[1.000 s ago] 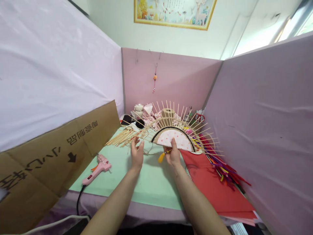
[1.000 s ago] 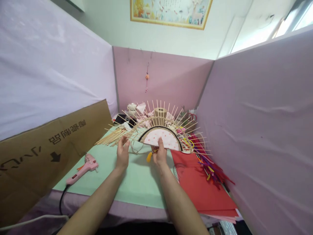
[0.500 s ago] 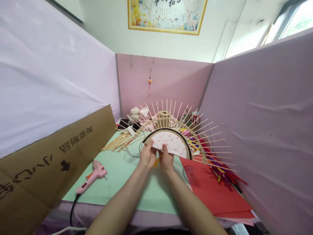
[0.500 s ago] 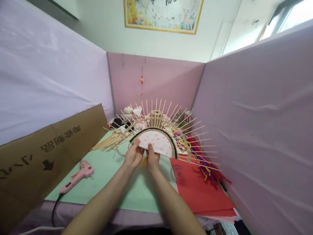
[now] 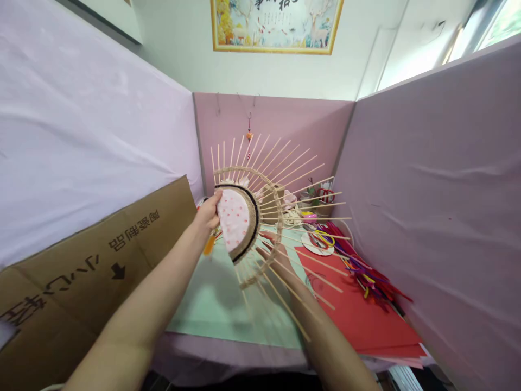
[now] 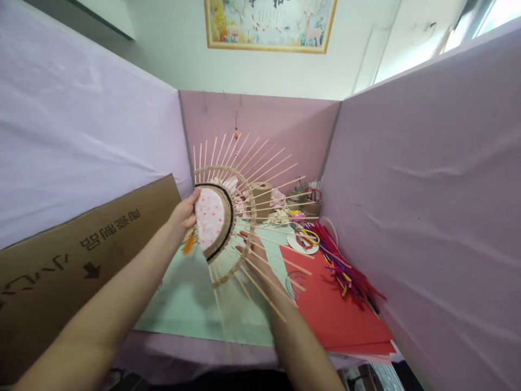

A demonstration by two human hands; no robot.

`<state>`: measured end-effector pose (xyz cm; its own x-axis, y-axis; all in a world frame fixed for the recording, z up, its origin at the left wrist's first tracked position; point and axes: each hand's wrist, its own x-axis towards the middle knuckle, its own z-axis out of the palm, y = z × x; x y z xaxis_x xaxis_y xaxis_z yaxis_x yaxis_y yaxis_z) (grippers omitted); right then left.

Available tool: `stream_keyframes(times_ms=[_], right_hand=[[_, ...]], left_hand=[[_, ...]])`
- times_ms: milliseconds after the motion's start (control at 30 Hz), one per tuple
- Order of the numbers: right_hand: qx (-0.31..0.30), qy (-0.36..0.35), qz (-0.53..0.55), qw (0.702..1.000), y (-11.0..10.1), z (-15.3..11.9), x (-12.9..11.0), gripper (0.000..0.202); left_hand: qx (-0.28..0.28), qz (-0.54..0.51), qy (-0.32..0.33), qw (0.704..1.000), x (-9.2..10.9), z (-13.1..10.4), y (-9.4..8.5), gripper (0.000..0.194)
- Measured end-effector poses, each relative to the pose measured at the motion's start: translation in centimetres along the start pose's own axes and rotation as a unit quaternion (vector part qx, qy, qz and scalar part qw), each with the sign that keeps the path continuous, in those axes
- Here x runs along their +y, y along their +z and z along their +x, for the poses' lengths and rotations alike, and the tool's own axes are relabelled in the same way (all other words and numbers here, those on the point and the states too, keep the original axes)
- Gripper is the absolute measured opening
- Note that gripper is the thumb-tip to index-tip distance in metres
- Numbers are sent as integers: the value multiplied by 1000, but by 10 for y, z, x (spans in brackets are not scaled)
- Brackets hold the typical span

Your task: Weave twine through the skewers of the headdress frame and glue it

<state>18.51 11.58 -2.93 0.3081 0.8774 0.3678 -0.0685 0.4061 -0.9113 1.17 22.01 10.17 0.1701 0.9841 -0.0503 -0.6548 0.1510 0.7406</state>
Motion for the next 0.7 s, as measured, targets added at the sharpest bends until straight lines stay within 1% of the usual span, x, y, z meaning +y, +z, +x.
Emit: stream_keyframes(times_ms=[67, 133, 167, 233, 300, 367, 467, 600, 700], right_hand=[[25, -3, -11, 1000, -9, 4, -3, 30], [73, -12, -15, 997, -18, 10, -7, 24], [96, -17, -12, 995, -22, 13, -8, 22], [121, -31, 3, 992, -31, 22, -12, 22], [122, -47, 19, 991, -37, 33, -17, 24], [105, -59, 39, 992, -41, 47, -24, 28], [54, -68, 76, 993, -38, 71, -36, 36], [-39, -58, 133, 989, -22, 99, -49, 44], [-80, -43, 179, 980, -10, 110, -51, 51]], left_hand=[[-20, 57, -1, 998, 19, 11, 3, 20], [-46, 114, -28, 992, 31, 19, 4, 21], [-61, 143, -48, 987, 34, 21, 3, 22], [-89, 195, -78, 974, 37, 23, 1, 21], [-111, 235, -92, 961, 35, 21, -2, 18], [-125, 258, -98, 953, 30, 16, -5, 15], [-131, 275, -110, 946, 21, 9, -7, 12], [-151, 279, -126, 940, 11, 0, -9, 10], [-157, 272, -130, 940, 8, -8, -9, 10]])
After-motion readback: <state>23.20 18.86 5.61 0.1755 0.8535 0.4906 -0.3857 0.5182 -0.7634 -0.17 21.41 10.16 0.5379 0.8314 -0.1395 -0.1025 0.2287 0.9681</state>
